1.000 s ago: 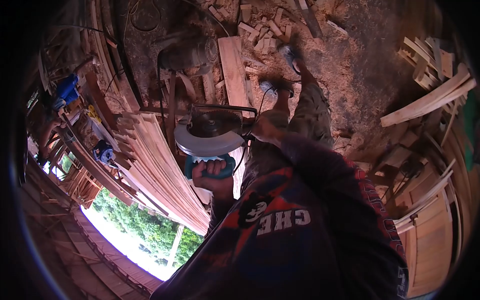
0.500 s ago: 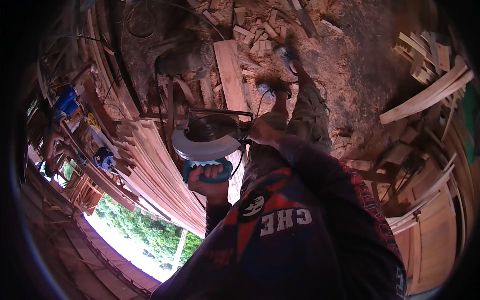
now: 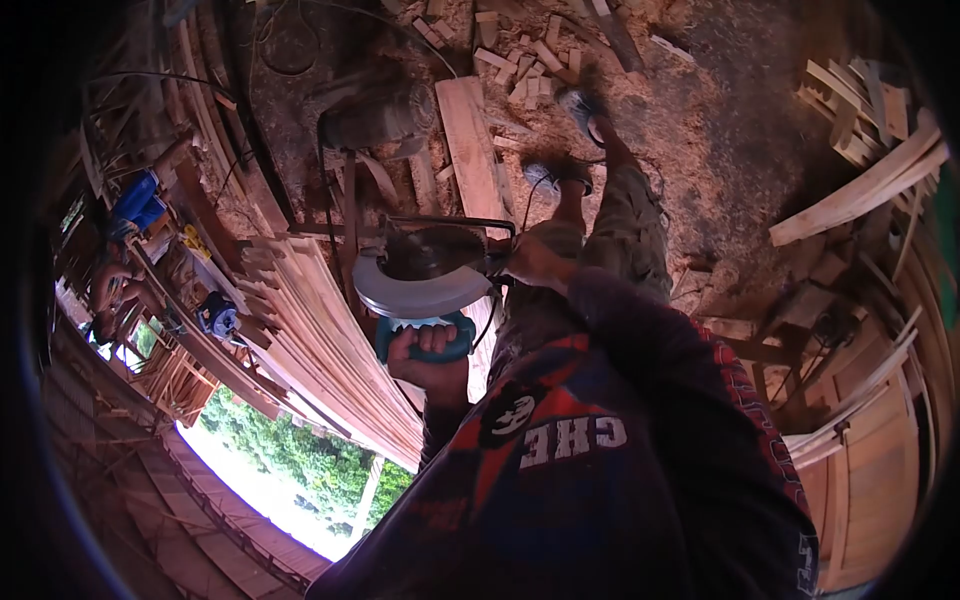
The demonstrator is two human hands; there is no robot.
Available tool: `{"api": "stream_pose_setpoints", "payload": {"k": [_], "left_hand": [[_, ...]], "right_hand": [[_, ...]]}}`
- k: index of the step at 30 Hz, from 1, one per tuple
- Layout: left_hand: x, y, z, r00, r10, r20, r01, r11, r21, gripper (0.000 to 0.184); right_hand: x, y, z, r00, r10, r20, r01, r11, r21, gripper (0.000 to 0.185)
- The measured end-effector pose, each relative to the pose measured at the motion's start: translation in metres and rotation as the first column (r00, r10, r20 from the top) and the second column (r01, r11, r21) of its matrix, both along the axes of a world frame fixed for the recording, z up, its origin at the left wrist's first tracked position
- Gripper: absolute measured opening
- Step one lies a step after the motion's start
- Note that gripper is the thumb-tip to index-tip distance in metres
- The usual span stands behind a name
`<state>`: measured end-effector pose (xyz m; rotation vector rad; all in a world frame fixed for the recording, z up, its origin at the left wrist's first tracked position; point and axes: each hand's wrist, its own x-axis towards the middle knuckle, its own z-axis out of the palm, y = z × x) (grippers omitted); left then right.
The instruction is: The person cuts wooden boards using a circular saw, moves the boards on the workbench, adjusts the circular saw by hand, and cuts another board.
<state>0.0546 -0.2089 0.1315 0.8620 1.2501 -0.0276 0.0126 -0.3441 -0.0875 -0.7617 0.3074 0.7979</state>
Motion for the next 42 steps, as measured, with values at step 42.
{"api": "stream_pose_setpoints", "payload": {"k": [42], "left_hand": [[-0.012,0.021,0.006,0.961,-0.061,0.271,0.134,0.957,-0.258,0.02]], "right_hand": [[0.041,-0.063,0.154,0.325,0.821,0.47,0.32,0.372,-0.871,0.021]]}}
